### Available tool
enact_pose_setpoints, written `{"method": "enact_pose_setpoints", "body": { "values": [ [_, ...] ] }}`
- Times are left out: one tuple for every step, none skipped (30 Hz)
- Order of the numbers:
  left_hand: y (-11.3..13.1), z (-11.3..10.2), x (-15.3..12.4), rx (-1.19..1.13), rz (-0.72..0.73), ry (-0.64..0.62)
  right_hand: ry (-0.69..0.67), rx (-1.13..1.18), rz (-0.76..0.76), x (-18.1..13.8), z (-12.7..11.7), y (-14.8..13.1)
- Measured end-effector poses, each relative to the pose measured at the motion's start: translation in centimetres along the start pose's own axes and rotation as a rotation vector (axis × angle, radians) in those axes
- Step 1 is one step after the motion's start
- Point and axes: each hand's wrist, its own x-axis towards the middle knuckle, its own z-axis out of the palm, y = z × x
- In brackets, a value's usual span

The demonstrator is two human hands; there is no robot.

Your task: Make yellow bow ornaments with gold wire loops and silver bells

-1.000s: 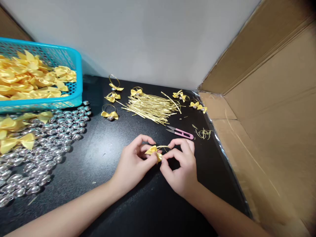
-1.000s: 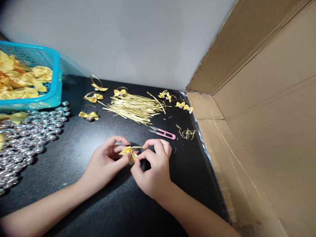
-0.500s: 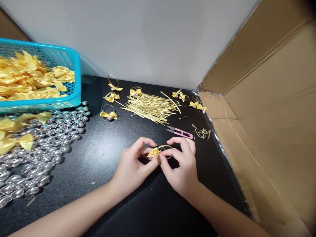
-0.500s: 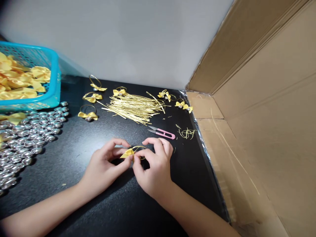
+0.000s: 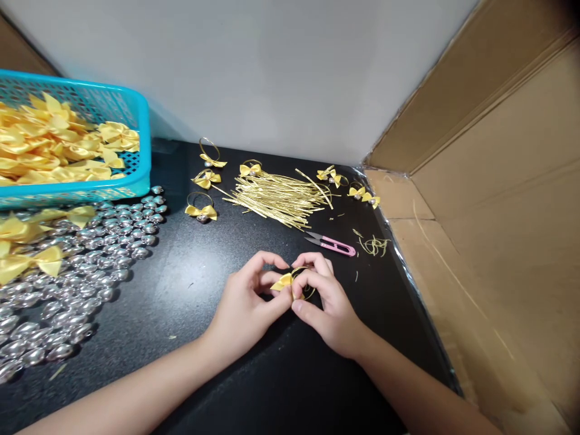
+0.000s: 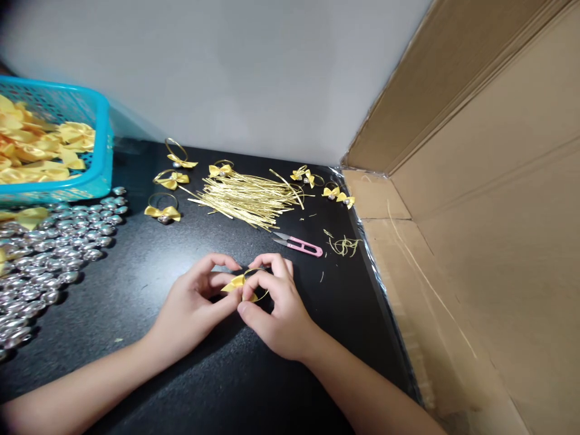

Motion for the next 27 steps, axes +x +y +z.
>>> {"method": "enact_pose_setpoints", "body": {
  "values": [
    [0.1,0.1,0.0,-0.020,-0.012,-0.005,-0.005,0.014,-0.004,0.0,-0.1,0.0],
    [0.2,0.1,0.0,-0.041,-0.027,-0.008,-0.007,0.027,-0.010,0.1,-0.1,0.0],
    [0.2,0.1,0.1,-0.061,-0.041,-0.012,-0.004,0.039,-0.017,0.1,-0.1,-0.1],
    [0.3,0.2,0.1,-0.082,-0.055,-0.014,0.001,0.044,-0.023,0.2,-0.1,-0.1],
    [0.3,0.2,0.2,-0.101,-0.069,-0.016,0.011,0.037,-0.026,0.2,0.0,0.0],
    [0.4,0.2,0.3,-0.119,-0.082,-0.019,0.023,0.018,-0.027,0.2,0.0,0.0],
    [0.4,0.2,0.4,-0.132,-0.094,-0.021,0.033,-0.010,-0.025,0.3,0.0,0.0],
    [0.4,0.2,0.4,-0.140,-0.105,-0.022,0.040,-0.044,-0.024,0.3,0.0,-0.1],
    [0.4,0.2,0.5,-0.144,-0.114,-0.026,0.042,-0.077,-0.022,0.3,-0.1,-0.1],
    [0.4,0.2,0.5,-0.143,-0.120,-0.027,0.042,-0.104,-0.022,0.3,-0.1,-0.1],
    [0.4,0.2,0.5,-0.139,-0.122,-0.030,0.039,-0.121,-0.022,0.2,-0.1,-0.2],
    [0.4,0.3,0.5,-0.137,-0.123,-0.034,0.034,-0.131,-0.022,0.2,-0.2,-0.2],
    [0.4,0.3,0.5,-0.138,-0.121,-0.042,0.031,-0.138,-0.022,0.2,-0.2,-0.3],
    [0.4,0.4,0.4,-0.142,-0.120,-0.055,0.033,-0.143,-0.024,0.1,-0.3,-0.3],
    [0.5,0.5,0.4,-0.147,-0.119,-0.067,0.031,-0.145,-0.027,0.1,-0.3,-0.4],
    [0.5,0.6,0.3,-0.154,-0.118,-0.079,0.026,-0.142,-0.030,0.1,-0.3,-0.4],
    [0.5,0.7,0.3,-0.163,-0.117,-0.089,0.016,-0.131,-0.032,0.2,-0.3,-0.4],
    [0.5,0.7,0.3,-0.171,-0.117,-0.094,0.004,-0.114,-0.032,0.2,-0.4,-0.5],
    [0.5,0.7,0.3,-0.178,-0.118,-0.096,-0.009,-0.093,-0.032,0.2,-0.4,-0.5],
    [0.5,0.7,0.3,-0.182,-0.120,-0.092,-0.023,-0.069,-0.031,0.3,-0.5,-0.5],
    [0.5,0.6,0.4,-0.180,-0.122,-0.082,-0.040,-0.041,-0.030,0.3,-0.6,-0.5],
    [0.6,0.6,0.4,-0.175,-0.124,-0.064,-0.054,-0.011,-0.029,0.3,-0.7,-0.5],
    [0.6,0.5,0.5,-0.168,-0.124,-0.041,-0.065,0.018,-0.030,0.4,-0.8,-0.5],
    [0.6,0.4,0.6,-0.163,-0.124,-0.018,-0.073,0.043,-0.029,0.4,-0.9,-0.5],
    [0.7,0.4,0.7,-0.162,-0.123,0.003,-0.077,0.065,-0.027,0.4,-1.0,-0.4],
    [0.7,0.3,0.7,-0.164,-0.123,0.015,-0.074,0.083,-0.023,0.4,-1.1,-0.4],
    [0.7,0.3,0.8,-0.168,-0.126,0.020,-0.066,0.097,-0.019,0.4,-1.2,-0.5]
  ]
}}
